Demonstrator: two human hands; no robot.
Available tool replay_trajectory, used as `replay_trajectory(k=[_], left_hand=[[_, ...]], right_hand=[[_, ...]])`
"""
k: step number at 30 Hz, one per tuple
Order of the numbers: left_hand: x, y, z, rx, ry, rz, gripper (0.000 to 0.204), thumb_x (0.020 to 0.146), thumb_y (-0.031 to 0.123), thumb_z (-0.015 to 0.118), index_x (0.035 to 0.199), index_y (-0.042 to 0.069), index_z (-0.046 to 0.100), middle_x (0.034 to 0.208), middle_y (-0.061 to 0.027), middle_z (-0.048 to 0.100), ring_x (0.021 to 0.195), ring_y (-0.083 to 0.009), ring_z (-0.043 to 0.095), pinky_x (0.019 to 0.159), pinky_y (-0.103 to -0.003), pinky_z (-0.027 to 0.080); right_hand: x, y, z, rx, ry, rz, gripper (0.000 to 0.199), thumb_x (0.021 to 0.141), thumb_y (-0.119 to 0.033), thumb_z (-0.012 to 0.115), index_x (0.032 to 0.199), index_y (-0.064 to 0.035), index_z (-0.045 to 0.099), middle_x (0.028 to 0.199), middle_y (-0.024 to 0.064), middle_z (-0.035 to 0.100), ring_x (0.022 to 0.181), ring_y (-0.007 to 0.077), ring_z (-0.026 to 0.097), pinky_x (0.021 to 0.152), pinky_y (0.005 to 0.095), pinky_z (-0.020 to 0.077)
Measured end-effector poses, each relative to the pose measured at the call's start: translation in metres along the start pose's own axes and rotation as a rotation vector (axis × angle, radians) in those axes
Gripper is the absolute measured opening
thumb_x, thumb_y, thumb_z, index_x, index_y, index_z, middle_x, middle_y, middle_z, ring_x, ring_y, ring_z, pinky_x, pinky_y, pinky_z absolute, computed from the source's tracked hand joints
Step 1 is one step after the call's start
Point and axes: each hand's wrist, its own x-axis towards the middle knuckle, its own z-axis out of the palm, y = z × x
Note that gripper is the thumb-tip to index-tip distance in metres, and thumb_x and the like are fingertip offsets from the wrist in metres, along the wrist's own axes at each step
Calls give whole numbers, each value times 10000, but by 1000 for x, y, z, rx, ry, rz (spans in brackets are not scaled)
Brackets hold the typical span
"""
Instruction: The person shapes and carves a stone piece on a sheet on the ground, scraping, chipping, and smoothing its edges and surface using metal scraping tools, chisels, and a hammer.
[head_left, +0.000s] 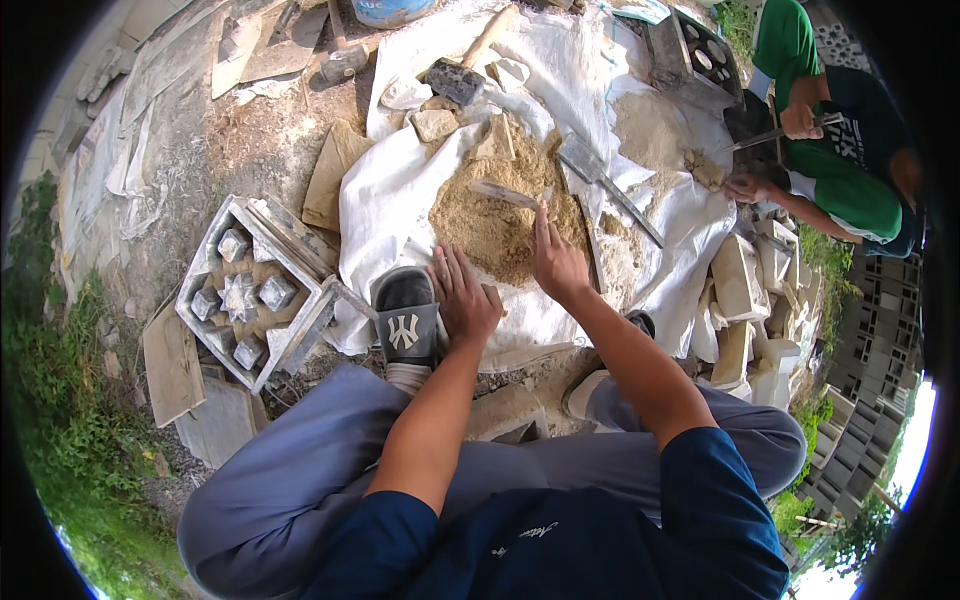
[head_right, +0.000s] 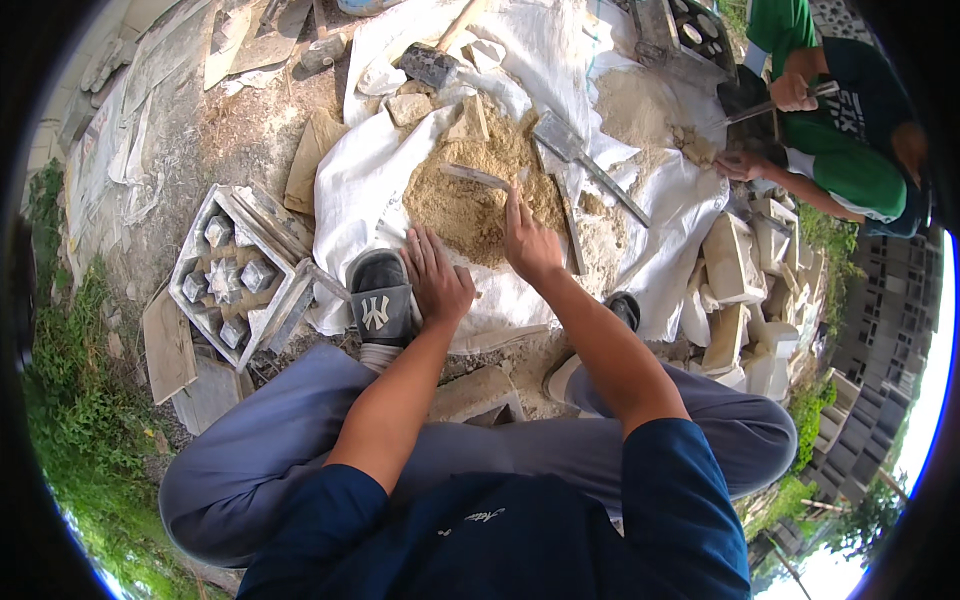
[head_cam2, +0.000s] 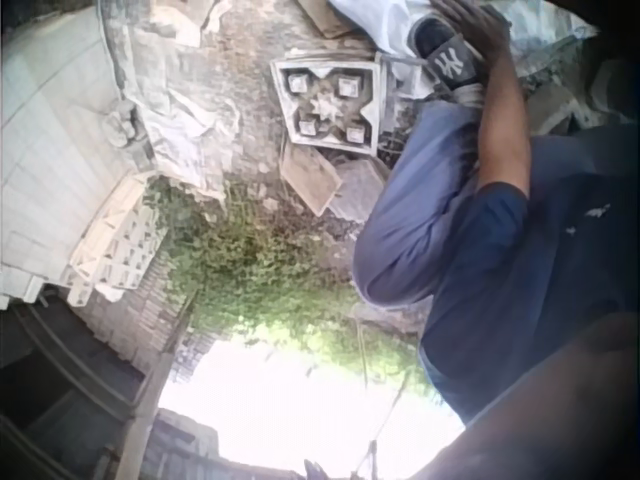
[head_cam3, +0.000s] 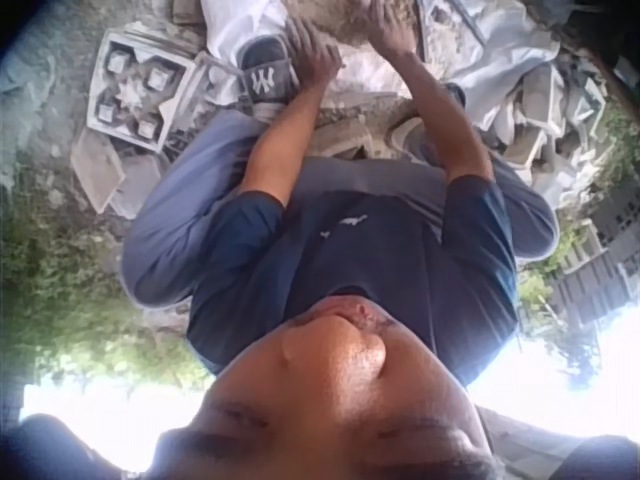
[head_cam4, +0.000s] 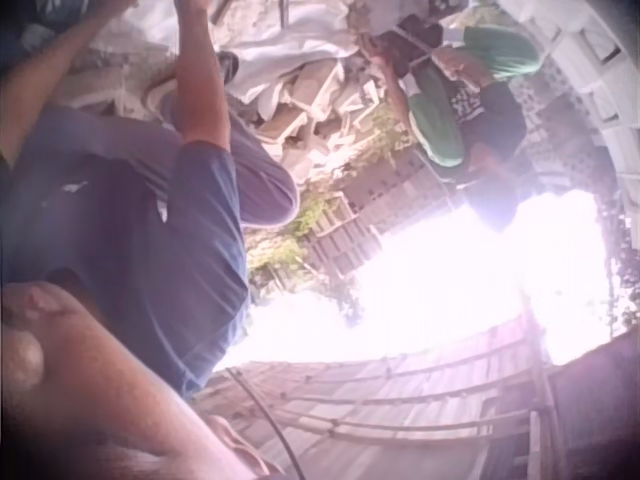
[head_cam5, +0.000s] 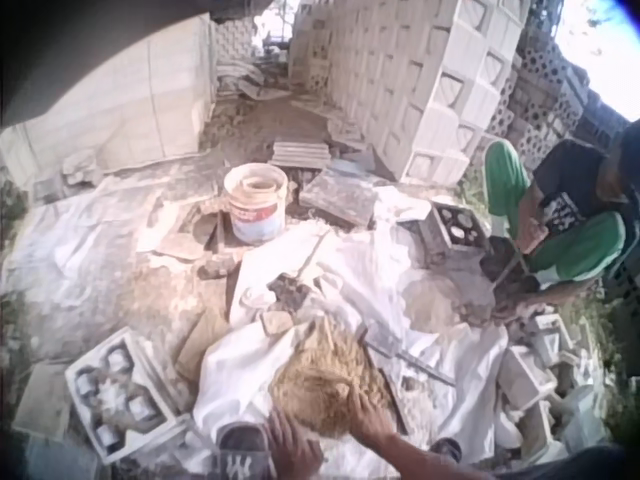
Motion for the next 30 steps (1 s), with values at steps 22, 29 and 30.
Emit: replay_trajectory(k=[22,29,30], left_hand=[[3,1,2,28,-36,-47,734,845,202,464,1480,-127,299,1602,-274,221,1522,-385,137,1233,-540,79],[4,6,2,10,-27,-48,720,853,211,465,1473,-124,317,1602,-269,225,1520,-389,145,1229,-543,82],[3,3,3,13,-22,-48,720,853,211,465,1473,-124,317,1602,-269,225,1520,-389,145,1229,-543,82]], right_hand=[[41,13,-6,-93,-175,-33,763,962,-177,558,1563,3,123,1261,244,595,846,410,676,698,500,553],[-22,23,-4,309,87,-219,298,983,-162,551,1204,-2,429,1037,235,620,860,442,635,724,549,484],[-29,14,-5,311,90,-222,298,983,-162,551,1204,-2,429,1037,235,620,860,442,635,724,549,484]])
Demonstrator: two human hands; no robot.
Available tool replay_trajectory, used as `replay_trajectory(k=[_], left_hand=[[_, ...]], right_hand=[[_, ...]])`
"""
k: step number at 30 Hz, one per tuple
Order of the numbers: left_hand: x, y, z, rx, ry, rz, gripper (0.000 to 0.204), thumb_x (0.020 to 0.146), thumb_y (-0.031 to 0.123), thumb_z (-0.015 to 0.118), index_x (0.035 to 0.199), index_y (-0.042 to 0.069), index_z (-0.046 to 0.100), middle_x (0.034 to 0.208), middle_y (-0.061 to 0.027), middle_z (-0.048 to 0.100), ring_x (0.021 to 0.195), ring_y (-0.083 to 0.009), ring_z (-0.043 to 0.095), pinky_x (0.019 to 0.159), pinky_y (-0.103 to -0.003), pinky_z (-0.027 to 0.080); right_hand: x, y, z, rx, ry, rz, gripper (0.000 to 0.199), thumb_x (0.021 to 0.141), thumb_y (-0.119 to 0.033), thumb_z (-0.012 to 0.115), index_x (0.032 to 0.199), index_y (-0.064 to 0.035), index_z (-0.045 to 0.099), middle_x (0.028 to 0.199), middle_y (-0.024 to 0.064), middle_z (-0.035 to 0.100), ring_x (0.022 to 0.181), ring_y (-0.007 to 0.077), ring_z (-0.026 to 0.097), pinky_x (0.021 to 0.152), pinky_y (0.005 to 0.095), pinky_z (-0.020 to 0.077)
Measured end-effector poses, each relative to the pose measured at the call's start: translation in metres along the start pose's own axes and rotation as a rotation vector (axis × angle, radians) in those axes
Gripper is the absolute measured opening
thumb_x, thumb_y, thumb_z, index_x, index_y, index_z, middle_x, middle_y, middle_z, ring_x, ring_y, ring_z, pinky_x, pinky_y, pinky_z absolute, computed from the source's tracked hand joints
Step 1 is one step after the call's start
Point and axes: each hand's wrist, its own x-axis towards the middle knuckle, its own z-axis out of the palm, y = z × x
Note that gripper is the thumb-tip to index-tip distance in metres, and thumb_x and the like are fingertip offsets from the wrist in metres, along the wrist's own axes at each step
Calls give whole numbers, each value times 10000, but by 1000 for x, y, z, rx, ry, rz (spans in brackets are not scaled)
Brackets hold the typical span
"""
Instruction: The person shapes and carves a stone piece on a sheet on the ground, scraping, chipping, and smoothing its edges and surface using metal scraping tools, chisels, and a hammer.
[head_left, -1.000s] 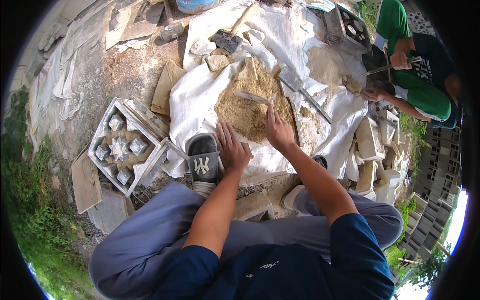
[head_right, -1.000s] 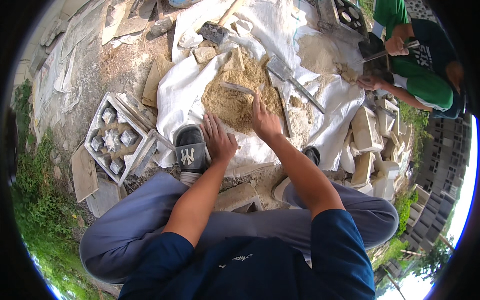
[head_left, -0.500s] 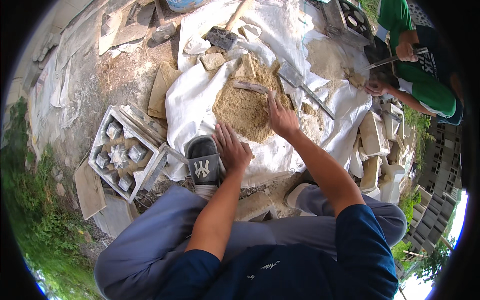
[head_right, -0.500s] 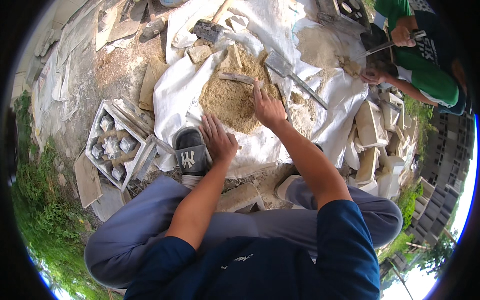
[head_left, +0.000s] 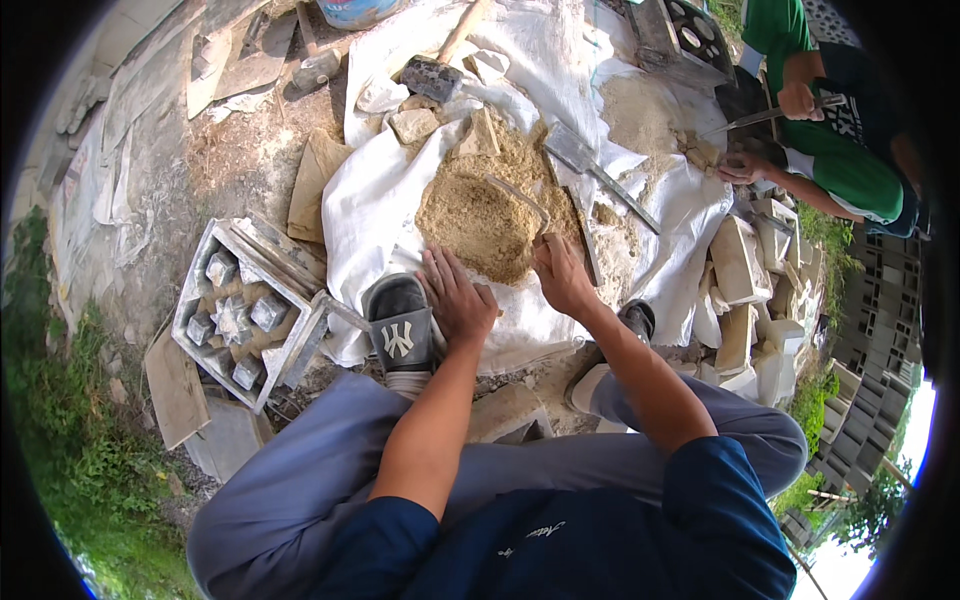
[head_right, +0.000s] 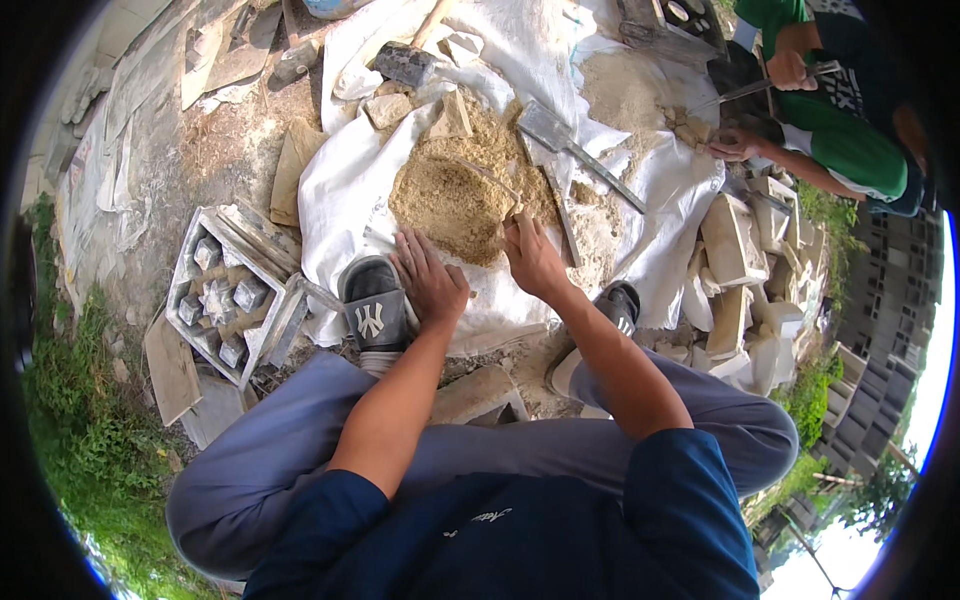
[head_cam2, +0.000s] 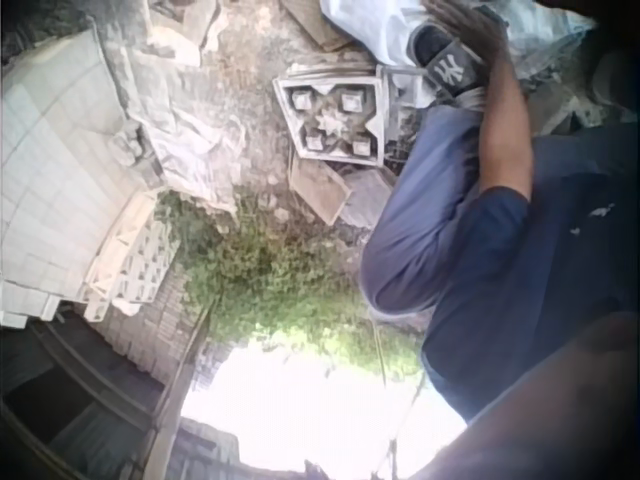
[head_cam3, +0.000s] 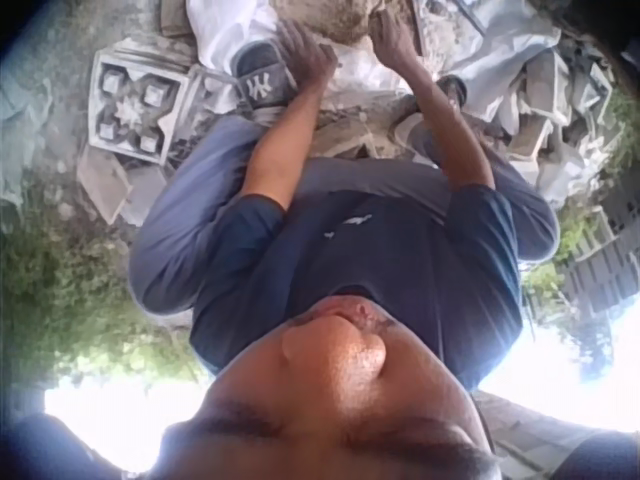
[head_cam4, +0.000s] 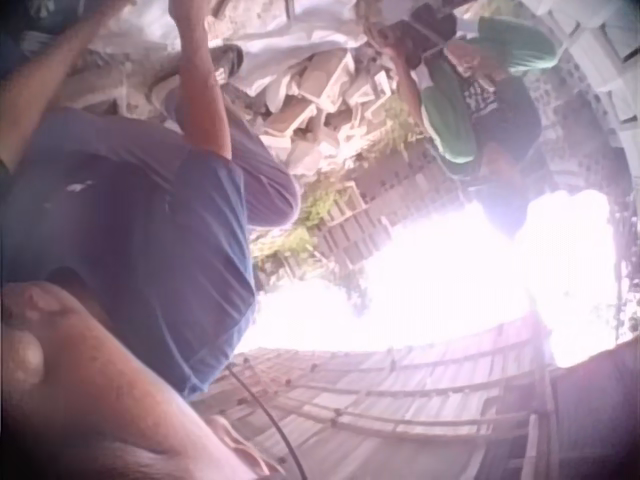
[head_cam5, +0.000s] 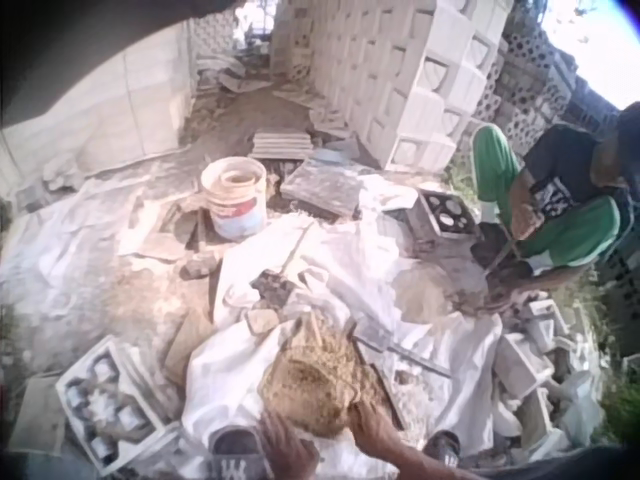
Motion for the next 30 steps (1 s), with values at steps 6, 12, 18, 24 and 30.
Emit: replay_trajectory(k=[6,12,18,24,30], left_hand=[[-2,-6,7,-26,97,28,701,927,270,476,1492,-106,298,1598,-262,247,1515,-384,165,1226,-539,98],[-1,-6,10,-100,144,53,686,964,281,475,1511,-85,280,1587,-262,275,1502,-395,203,1222,-545,118],[-6,-8,7,-33,124,76,699,992,338,432,1531,-67,249,1601,-238,261,1509,-365,201,1227,-540,103],[-7,-4,7,35,61,71,702,1002,367,413,1527,-71,256,1609,-226,252,1518,-350,176,1233,-527,84],[-8,-2,10,61,31,67,677,1002,346,415,1524,-61,272,1612,-220,248,1523,-340,166,1234,-527,68]], right_hand=[[-10,-49,9,172,-52,684,369,1027,-346,523,1036,22,515,749,315,613,779,530,604,665,571,460],[-45,-51,48,245,76,725,489,1029,-412,490,941,62,576,774,358,605,780,548,592,683,554,460],[-51,-55,59,244,59,769,569,1040,-444,446,948,83,637,825,346,627,810,501,627,717,532,474],[-40,-54,54,447,-100,996,629,1029,-490,437,971,103,640,863,375,631,873,542,620,761,548,488],[-45,-50,65,368,55,706,596,1023,-477,460,953,98,601,798,364,618,835,544,615,735,547,477]])
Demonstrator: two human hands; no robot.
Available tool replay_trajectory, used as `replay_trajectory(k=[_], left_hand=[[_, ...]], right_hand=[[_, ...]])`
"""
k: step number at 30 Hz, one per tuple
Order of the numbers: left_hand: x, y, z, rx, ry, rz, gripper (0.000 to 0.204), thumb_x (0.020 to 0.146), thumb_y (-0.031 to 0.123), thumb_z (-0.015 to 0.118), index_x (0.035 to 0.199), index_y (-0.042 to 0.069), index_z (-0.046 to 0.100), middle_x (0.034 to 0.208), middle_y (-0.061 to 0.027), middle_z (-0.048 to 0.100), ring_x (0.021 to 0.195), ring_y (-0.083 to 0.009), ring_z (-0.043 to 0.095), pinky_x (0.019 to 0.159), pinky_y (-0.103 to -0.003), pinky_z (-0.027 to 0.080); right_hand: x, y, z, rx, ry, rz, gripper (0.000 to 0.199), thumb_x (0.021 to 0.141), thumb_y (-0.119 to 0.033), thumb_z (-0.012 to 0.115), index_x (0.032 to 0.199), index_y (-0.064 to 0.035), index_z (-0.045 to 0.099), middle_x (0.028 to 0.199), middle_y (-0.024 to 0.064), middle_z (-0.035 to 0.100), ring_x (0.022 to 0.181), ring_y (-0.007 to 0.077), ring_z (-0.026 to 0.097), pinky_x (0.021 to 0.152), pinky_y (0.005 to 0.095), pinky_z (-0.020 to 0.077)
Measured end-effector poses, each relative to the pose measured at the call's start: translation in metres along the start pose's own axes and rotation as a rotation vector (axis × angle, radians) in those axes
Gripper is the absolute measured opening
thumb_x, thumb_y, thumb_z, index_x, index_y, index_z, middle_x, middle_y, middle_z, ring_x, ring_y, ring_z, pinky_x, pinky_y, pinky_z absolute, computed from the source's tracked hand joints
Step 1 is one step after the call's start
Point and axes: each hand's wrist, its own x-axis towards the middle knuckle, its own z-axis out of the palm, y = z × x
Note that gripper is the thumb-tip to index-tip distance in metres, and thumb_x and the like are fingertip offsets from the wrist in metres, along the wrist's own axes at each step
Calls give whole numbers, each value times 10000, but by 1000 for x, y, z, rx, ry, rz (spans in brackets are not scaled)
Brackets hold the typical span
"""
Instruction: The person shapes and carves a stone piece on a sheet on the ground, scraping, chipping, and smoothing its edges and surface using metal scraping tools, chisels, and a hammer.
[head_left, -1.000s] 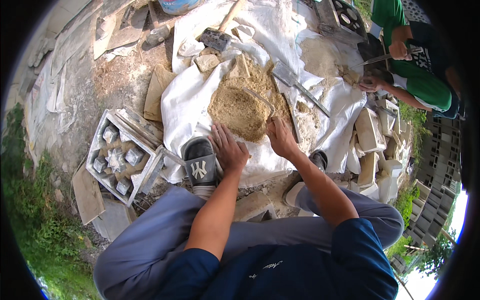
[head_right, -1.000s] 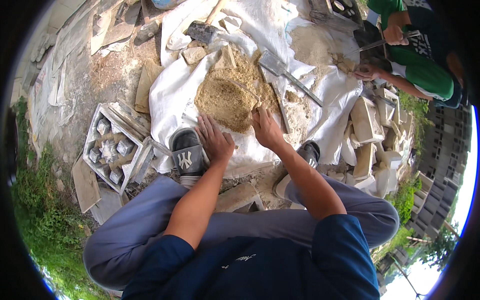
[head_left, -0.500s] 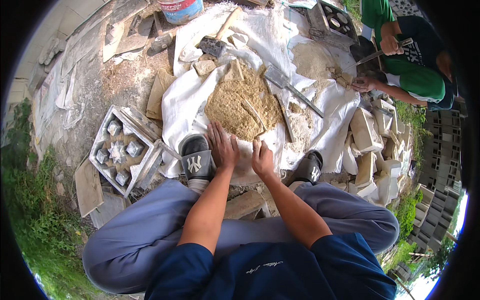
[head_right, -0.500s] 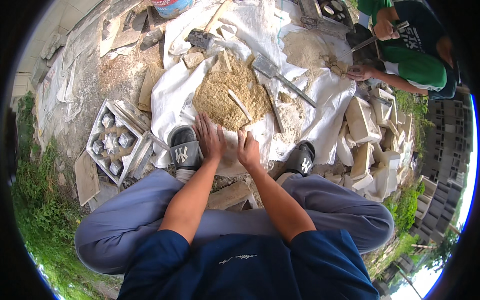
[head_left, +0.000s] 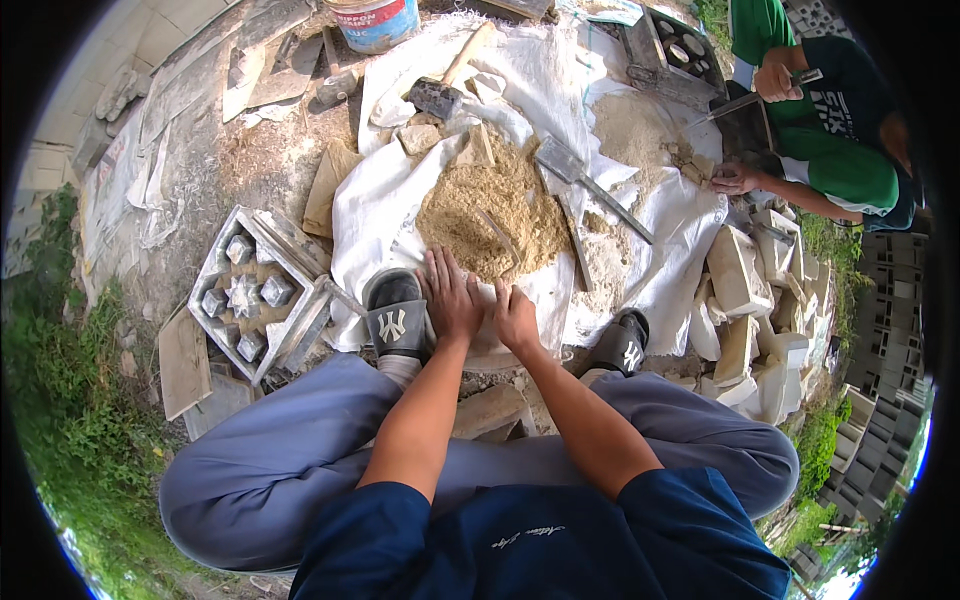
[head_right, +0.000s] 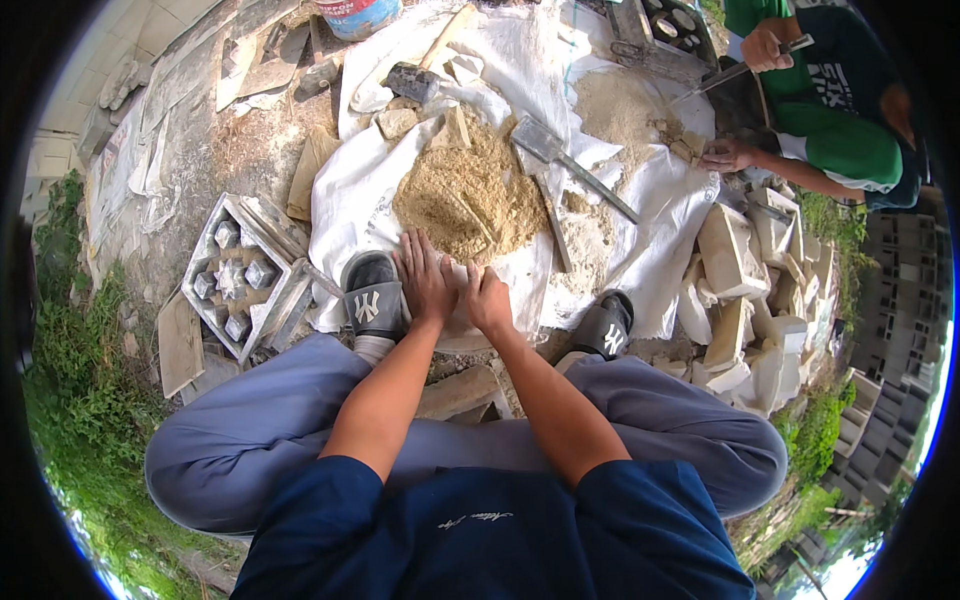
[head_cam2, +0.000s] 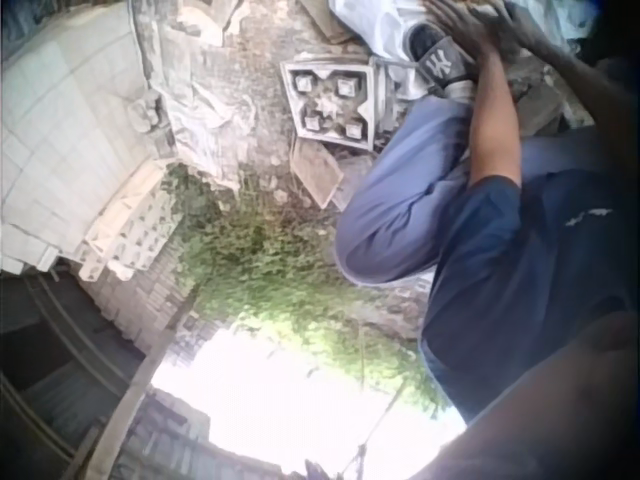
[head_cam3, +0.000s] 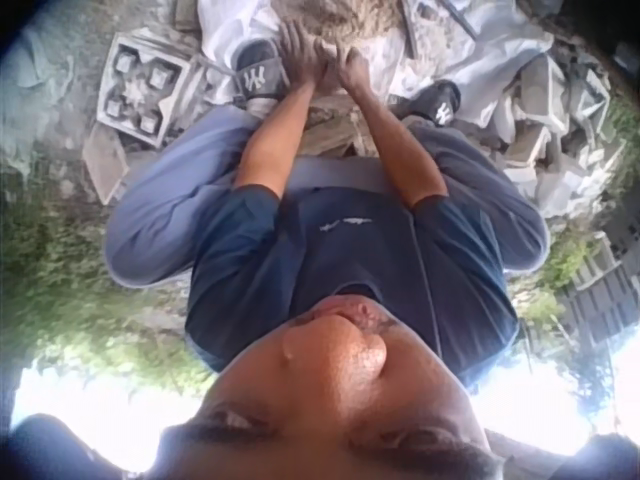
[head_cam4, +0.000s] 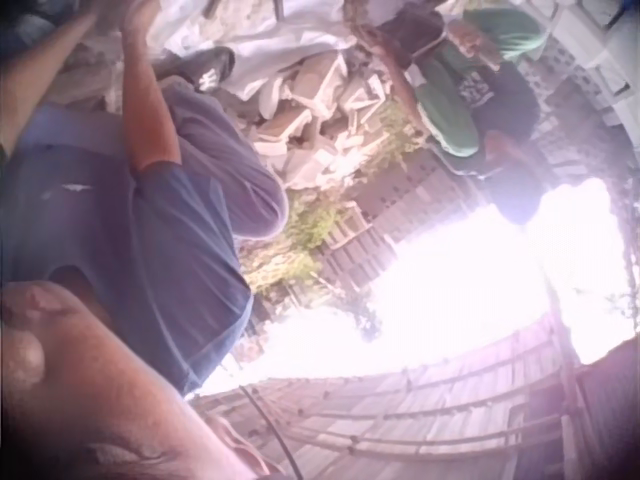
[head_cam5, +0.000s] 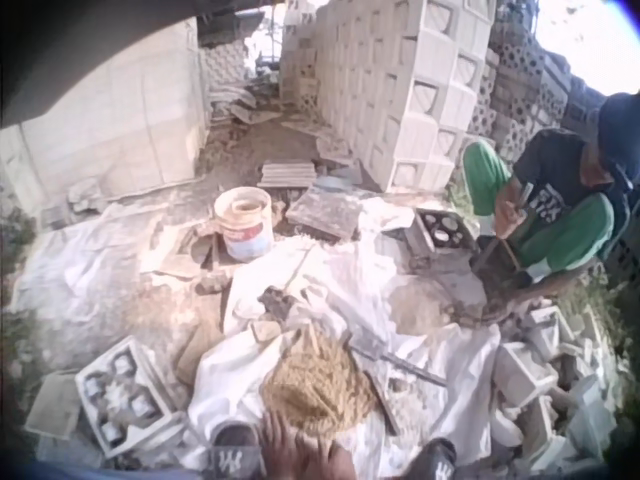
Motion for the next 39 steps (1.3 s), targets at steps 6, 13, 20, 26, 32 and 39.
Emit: replay_trajectory(k=[6,13,20,26,32,39], left_hand=[[-2,-11,-2,-123,83,59,607,1003,265,395,1502,-71,310,1586,-228,301,1507,-372,206,1225,-544,86],[-1,-9,0,-115,97,55,607,994,284,408,1490,-62,350,1560,-236,348,1492,-379,249,1215,-560,131],[-2,-11,-2,-131,94,41,583,998,258,408,1474,-76,366,1551,-238,361,1490,-377,253,1217,-558,119],[1,-6,-3,-128,112,46,577,994,252,418,1470,-71,376,1549,-240,363,1486,-378,261,1214,-566,135],[0,-5,-3,-135,110,43,581,992,254,422,1469,-74,374,1548,-241,362,1484,-379,266,1215,-564,129],[-1,-10,-2,-121,116,39,581,988,253,433,1471,-66,377,1541,-239,375,1474,-388,284,1213,-570,134]], right_hand=[[-11,-19,-10,119,17,-78,576,1027,-474,450,959,87,567,765,348,599,782,521,604,711,544,450],[3,-4,-8,200,-65,39,616,1045,-533,380,808,22,504,598,137,511,476,242,559,438,404,449],[-4,-27,-14,118,-86,52,632,1042,-521,381,873,64,549,695,215,587,632,339,623,594,458,506],[5,-24,-10,62,-36,147,595,1047,-460,399,907,88,583,788,312,635,838,480,635,774,507,501],[-2,-24,-13,127,-223,307,715,1035,-578,347,913,83,590,705,238,633,535,308,640,477,428,504],[-1,-31,-10,192,-221,386,613,1050,-500,369,1005,78,569,746,296,623,704,446,640,648,497,496]])
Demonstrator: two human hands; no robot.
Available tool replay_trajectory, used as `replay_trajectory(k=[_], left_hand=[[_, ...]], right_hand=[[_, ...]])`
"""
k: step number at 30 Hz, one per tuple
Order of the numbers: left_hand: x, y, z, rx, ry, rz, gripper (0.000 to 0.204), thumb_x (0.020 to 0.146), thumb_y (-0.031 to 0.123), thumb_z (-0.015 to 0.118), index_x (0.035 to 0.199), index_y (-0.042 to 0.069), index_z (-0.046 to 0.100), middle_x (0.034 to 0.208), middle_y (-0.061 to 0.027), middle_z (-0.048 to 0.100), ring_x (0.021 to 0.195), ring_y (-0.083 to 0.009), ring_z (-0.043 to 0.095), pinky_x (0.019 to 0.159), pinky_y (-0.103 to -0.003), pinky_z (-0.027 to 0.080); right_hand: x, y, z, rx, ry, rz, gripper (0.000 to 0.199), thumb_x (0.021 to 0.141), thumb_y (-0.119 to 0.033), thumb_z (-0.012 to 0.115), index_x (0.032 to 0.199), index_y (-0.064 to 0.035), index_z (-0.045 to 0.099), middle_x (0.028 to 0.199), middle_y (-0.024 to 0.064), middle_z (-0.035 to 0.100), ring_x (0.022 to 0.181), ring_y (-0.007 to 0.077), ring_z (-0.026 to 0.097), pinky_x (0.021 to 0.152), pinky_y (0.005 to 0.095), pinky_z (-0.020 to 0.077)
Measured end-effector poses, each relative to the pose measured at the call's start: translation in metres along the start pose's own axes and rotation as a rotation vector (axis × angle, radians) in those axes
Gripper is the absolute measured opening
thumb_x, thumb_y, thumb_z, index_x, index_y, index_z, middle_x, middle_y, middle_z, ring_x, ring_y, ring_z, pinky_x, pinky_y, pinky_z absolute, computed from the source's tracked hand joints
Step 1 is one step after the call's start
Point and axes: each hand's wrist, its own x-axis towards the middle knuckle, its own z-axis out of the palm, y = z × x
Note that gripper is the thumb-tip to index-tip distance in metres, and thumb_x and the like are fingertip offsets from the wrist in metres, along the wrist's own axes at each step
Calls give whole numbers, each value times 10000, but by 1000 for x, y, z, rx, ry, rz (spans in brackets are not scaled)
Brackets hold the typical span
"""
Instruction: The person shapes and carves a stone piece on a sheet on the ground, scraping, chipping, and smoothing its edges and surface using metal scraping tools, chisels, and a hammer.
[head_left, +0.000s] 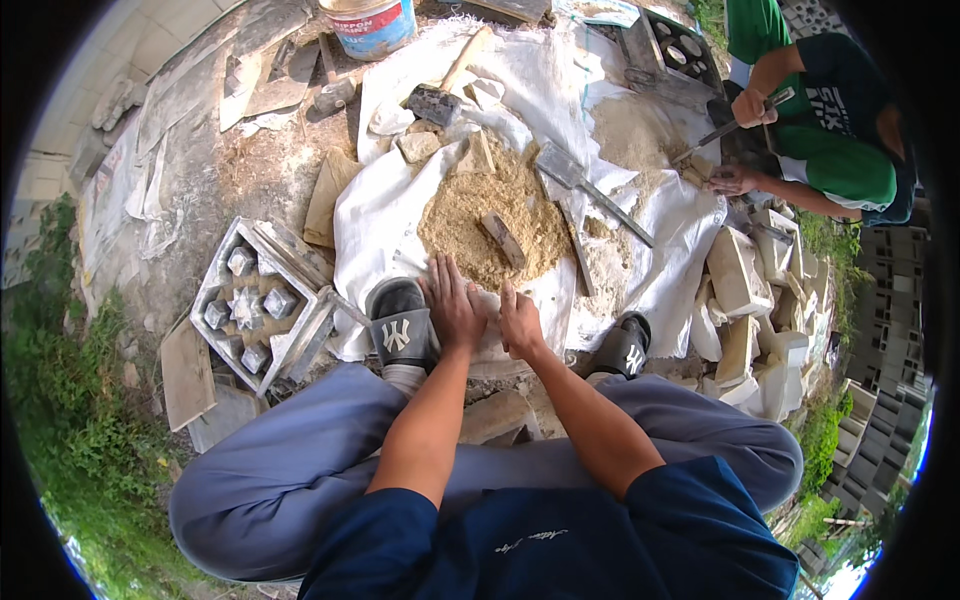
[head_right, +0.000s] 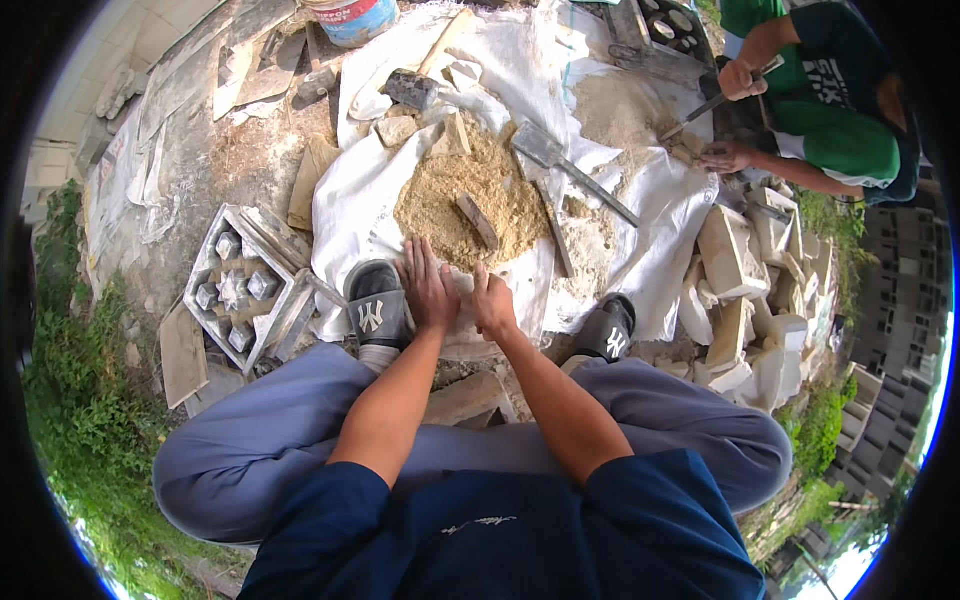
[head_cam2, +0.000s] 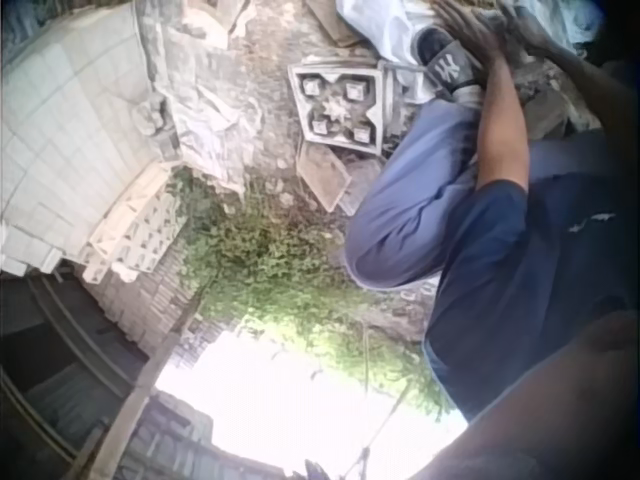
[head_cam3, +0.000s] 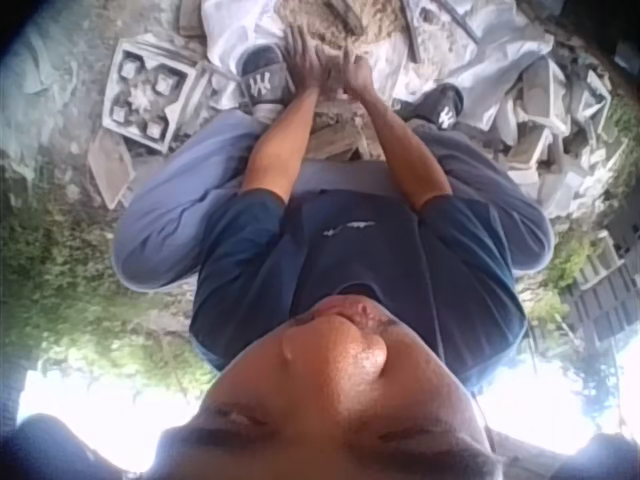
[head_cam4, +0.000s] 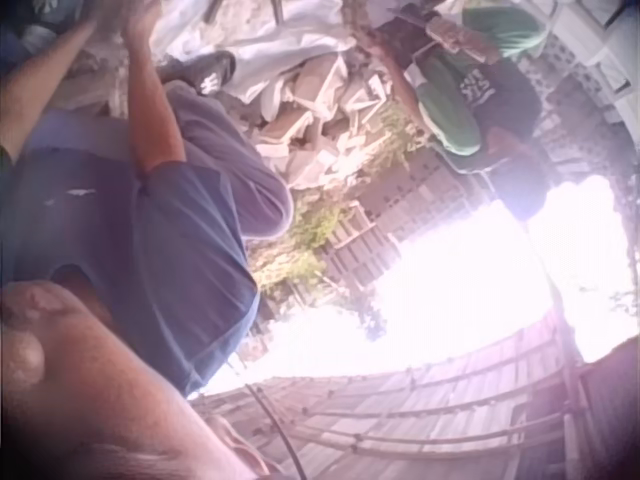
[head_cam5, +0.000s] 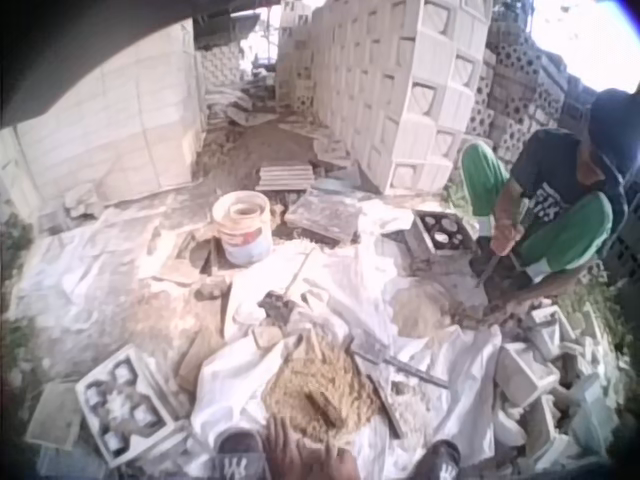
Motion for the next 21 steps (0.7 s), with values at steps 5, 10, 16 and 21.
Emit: replay_trajectory(k=[5,10,16,21], left_hand=[[0,6,1,-24,14,16,570,984,237,432,1459,-75,389,1540,-236,377,1478,-377,279,1217,-561,129],[3,8,3,-17,10,4,575,986,253,421,1457,-75,391,1544,-239,371,1481,-370,275,1219,-559,124],[3,7,5,-43,11,2,582,986,244,415,1465,-85,368,1546,-253,357,1479,-381,275,1216,-556,128],[-3,-3,3,-21,8,-13,629,982,288,453,1478,-84,347,1555,-253,345,1482,-384,267,1214,-554,136]], right_hand=[[16,24,5,-126,229,-611,564,1042,-484,421,1023,59,572,731,277,627,609,401,630,573,462,497],[17,24,9,-62,172,-403,598,1031,-506,445,986,79,557,660,226,621,482,297,604,456,408,478],[26,21,8,15,165,-432,585,1028,-515,458,932,53,557,609,169,570,399,213,512,364,378,414],[6,2,9,121,-66,-153,637,1024,-525,456,930,99,545,563,201,574,414,282,580,396,388,460]])
